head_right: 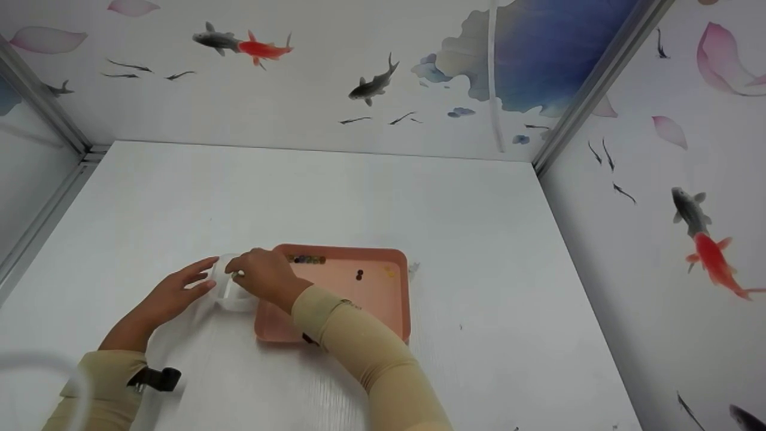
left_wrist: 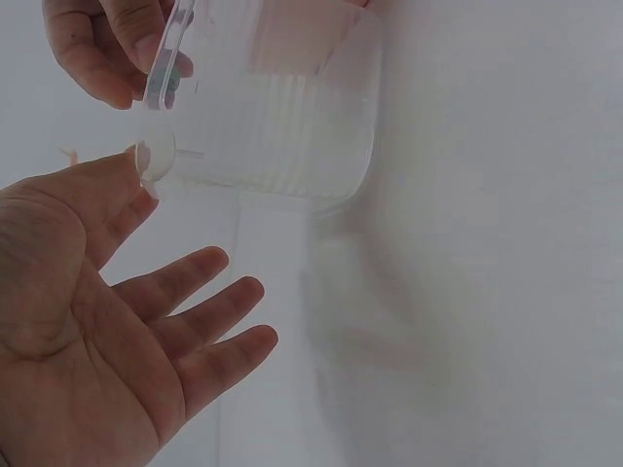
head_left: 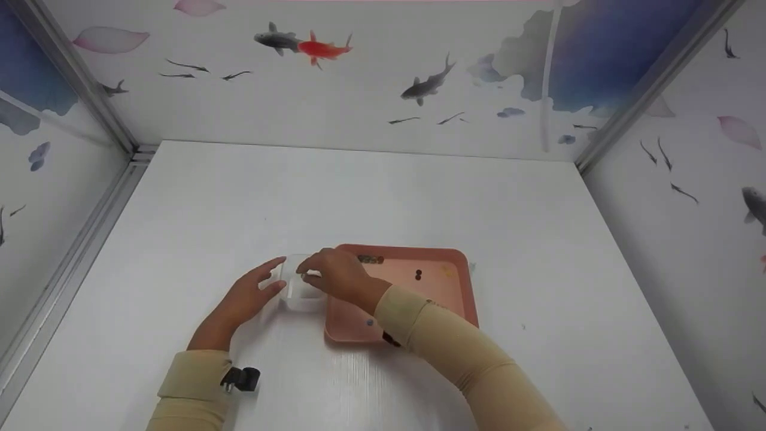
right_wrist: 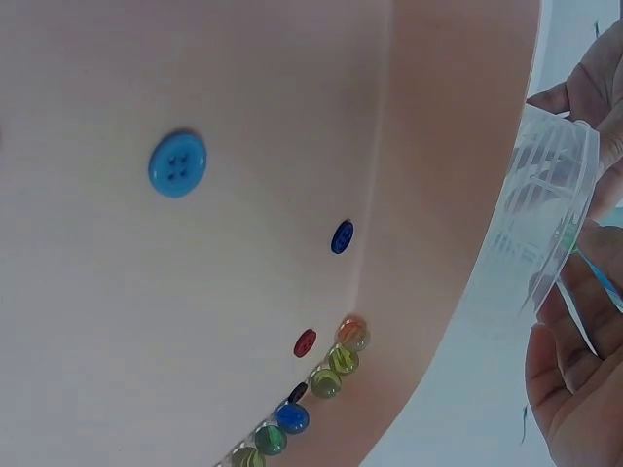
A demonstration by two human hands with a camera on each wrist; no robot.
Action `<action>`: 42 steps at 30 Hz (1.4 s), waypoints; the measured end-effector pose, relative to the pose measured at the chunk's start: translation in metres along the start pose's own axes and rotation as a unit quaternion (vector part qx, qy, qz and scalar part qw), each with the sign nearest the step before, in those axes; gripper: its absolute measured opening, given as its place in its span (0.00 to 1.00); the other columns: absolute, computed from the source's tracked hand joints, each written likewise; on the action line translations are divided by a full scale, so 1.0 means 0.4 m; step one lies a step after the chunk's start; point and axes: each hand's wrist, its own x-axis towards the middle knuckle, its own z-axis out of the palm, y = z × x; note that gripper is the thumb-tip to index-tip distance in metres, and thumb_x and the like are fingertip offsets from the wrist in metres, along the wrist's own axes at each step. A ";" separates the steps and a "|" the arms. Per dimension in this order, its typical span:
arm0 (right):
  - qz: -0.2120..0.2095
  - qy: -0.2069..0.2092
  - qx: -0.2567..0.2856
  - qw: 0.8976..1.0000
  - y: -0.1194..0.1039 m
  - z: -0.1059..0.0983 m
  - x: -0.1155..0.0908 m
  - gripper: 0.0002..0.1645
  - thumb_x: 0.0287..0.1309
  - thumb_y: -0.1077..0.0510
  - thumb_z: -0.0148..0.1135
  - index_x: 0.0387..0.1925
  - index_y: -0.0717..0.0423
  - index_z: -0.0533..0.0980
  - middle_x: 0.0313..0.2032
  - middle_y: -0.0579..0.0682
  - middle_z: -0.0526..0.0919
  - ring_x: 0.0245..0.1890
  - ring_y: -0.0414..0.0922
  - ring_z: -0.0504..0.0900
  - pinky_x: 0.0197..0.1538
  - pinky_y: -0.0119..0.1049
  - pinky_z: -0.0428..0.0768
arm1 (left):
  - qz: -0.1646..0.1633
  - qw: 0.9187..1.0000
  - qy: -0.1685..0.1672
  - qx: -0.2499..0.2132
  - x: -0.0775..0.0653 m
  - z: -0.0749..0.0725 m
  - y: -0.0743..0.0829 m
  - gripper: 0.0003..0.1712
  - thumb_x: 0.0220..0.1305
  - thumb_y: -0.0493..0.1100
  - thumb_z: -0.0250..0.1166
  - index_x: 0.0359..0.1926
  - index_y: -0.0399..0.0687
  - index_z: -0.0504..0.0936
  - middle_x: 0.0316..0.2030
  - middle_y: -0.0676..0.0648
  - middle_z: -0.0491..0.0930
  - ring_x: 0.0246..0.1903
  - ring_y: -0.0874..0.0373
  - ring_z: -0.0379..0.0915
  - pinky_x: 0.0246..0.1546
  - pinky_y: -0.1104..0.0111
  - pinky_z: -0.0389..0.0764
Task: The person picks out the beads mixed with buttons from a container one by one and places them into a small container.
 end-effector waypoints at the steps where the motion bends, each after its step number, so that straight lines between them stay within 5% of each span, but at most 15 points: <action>1: -0.001 -0.001 -0.003 1.000 0.000 0.000 0.000 0.15 0.62 0.56 0.64 0.50 0.47 0.83 0.48 0.41 0.85 0.51 0.37 0.81 0.53 0.29 0.78 | -0.001 1.000 0.000 0.003 0.000 0.000 0.000 0.33 0.72 0.51 0.55 0.74 0.52 0.58 0.72 0.35 0.55 0.69 0.34 0.53 0.62 0.38 0.62; 27: -0.089 0.057 -0.095 0.990 0.011 -0.002 -0.015 0.29 0.60 0.47 0.66 0.63 0.44 0.74 0.65 0.46 0.72 0.67 0.44 0.68 0.66 0.41 0.70 | -0.004 1.000 0.000 0.013 0.005 0.002 -0.005 0.33 0.72 0.51 0.55 0.74 0.52 0.58 0.72 0.35 0.56 0.68 0.34 0.54 0.63 0.37 0.59; 33: -0.072 0.030 -0.135 0.988 0.005 -0.014 -0.020 0.35 0.62 0.40 0.61 0.68 0.40 0.66 0.71 0.46 0.62 0.72 0.47 0.57 0.68 0.53 0.63 | -0.012 1.000 -0.002 0.013 0.008 0.005 -0.004 0.33 0.73 0.51 0.54 0.74 0.52 0.57 0.72 0.35 0.55 0.69 0.34 0.53 0.63 0.37 0.59; 42: -0.058 0.025 -0.159 0.985 0.001 -0.025 -0.024 0.39 0.61 0.34 0.57 0.71 0.38 0.62 0.74 0.46 0.56 0.75 0.48 0.50 0.69 0.58 0.60 | -0.009 1.000 -0.003 0.017 0.005 0.005 -0.006 0.34 0.73 0.53 0.53 0.74 0.53 0.56 0.72 0.35 0.55 0.69 0.33 0.53 0.63 0.37 0.59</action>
